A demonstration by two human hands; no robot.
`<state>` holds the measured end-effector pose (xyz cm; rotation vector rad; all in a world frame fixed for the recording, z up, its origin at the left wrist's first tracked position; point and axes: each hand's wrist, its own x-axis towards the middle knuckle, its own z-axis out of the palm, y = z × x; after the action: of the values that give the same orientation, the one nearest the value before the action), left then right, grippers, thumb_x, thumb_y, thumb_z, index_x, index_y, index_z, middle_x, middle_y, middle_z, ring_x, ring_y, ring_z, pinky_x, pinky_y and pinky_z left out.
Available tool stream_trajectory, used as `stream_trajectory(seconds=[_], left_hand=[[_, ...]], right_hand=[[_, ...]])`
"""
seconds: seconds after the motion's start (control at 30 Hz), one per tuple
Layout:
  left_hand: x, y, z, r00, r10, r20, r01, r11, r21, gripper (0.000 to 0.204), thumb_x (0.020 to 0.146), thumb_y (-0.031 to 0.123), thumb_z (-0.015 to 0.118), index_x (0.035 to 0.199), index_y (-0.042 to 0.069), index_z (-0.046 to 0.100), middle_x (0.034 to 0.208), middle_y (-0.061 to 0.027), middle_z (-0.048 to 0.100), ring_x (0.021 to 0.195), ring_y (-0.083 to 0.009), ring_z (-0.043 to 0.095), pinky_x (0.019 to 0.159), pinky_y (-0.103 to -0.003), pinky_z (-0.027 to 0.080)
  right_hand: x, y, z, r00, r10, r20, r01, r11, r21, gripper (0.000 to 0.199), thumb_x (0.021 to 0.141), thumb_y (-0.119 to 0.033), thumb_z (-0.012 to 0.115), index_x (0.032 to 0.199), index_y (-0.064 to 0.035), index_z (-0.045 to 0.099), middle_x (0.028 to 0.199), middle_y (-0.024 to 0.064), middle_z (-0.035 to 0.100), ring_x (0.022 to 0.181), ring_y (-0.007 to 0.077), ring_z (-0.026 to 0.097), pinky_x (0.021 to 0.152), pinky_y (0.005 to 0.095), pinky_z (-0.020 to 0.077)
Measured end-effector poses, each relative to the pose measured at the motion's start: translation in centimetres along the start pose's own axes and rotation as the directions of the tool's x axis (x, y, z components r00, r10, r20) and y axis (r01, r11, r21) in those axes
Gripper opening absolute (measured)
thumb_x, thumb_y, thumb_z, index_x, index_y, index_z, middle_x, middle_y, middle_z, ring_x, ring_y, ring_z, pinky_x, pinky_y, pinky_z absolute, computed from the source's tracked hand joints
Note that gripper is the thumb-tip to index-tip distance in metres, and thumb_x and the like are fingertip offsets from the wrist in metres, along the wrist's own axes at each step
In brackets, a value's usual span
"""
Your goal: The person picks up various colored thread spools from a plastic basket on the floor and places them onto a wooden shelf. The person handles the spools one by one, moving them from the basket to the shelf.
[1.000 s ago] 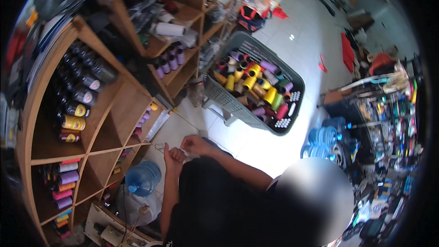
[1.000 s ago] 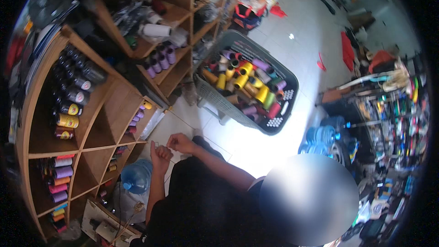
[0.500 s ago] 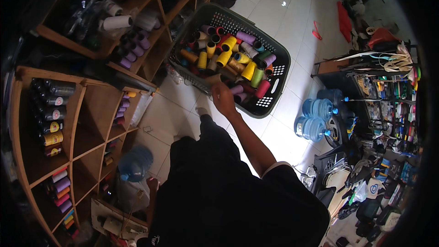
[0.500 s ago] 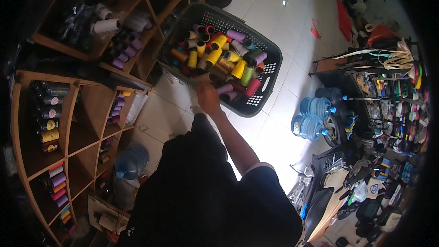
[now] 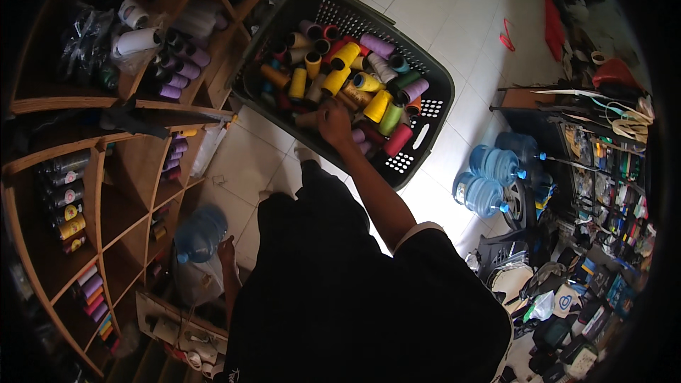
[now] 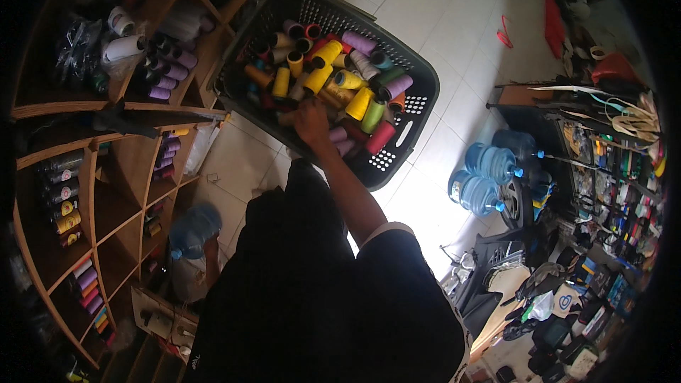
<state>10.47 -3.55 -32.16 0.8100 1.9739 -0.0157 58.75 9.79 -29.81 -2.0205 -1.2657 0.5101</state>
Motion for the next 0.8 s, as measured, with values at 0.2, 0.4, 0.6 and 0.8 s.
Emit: stream_trajectory(seconds=[0.2,0.4,0.6,0.8], left_hand=[[-1.0,-0.6,1.9,0.992,-0.123,0.041,0.127,0.985,-0.114,0.050,0.085,0.031,0.061,0.119,-0.005,0.053,0.119,-0.0181,0.056,0.115,-0.0276,0.051,0.099,-0.038,0.036],[-0.6,-4.8,4.2,0.969,-0.185,0.161,0.221,0.943,-0.248,0.048,0.088,0.032,0.058,0.119,-0.004,0.052,0.121,-0.0161,0.057,0.115,-0.0268,0.051,0.096,-0.038,0.036],[-0.5,-7.0,5.0,0.923,-0.298,0.242,0.364,0.879,-0.308,0.042,0.086,0.036,0.058,0.118,0.009,0.053,0.121,-0.0069,0.056,0.114,-0.0221,0.049,0.093,-0.045,0.033],[1.4,-5.7,4.6,0.918,-0.288,0.272,0.359,0.896,-0.262,0.039,0.085,0.039,0.058,0.115,0.015,0.053,0.113,-0.0034,0.057,0.108,-0.0198,0.049,0.091,-0.046,0.031]], right_hand=[[0.6,3.1,2.6,0.969,0.199,0.148,-0.192,0.979,-0.062,0.029,0.074,-0.020,0.064,0.098,-0.0043,0.059,0.095,0.0233,0.061,0.091,0.0410,0.059,0.081,0.0462,0.0476],[0.0,5.7,4.4,0.912,0.351,0.213,-0.353,0.935,-0.029,0.031,0.074,-0.021,0.065,0.102,-0.0084,0.060,0.093,0.0194,0.064,0.093,0.0392,0.060,0.082,0.0463,0.0479],[1.6,1.1,1.5,0.993,0.029,0.111,-0.020,0.997,-0.078,0.026,0.069,-0.015,0.066,0.093,-0.0091,0.063,0.088,0.0122,0.064,0.089,0.0323,0.059,0.079,0.0450,0.0444],[4.7,-7.2,-4.4,0.875,-0.445,0.193,0.478,0.856,-0.195,0.017,0.063,-0.013,0.068,0.079,-0.0127,0.063,0.083,0.0008,0.059,0.089,0.0212,0.052,0.078,0.0397,0.0365]])
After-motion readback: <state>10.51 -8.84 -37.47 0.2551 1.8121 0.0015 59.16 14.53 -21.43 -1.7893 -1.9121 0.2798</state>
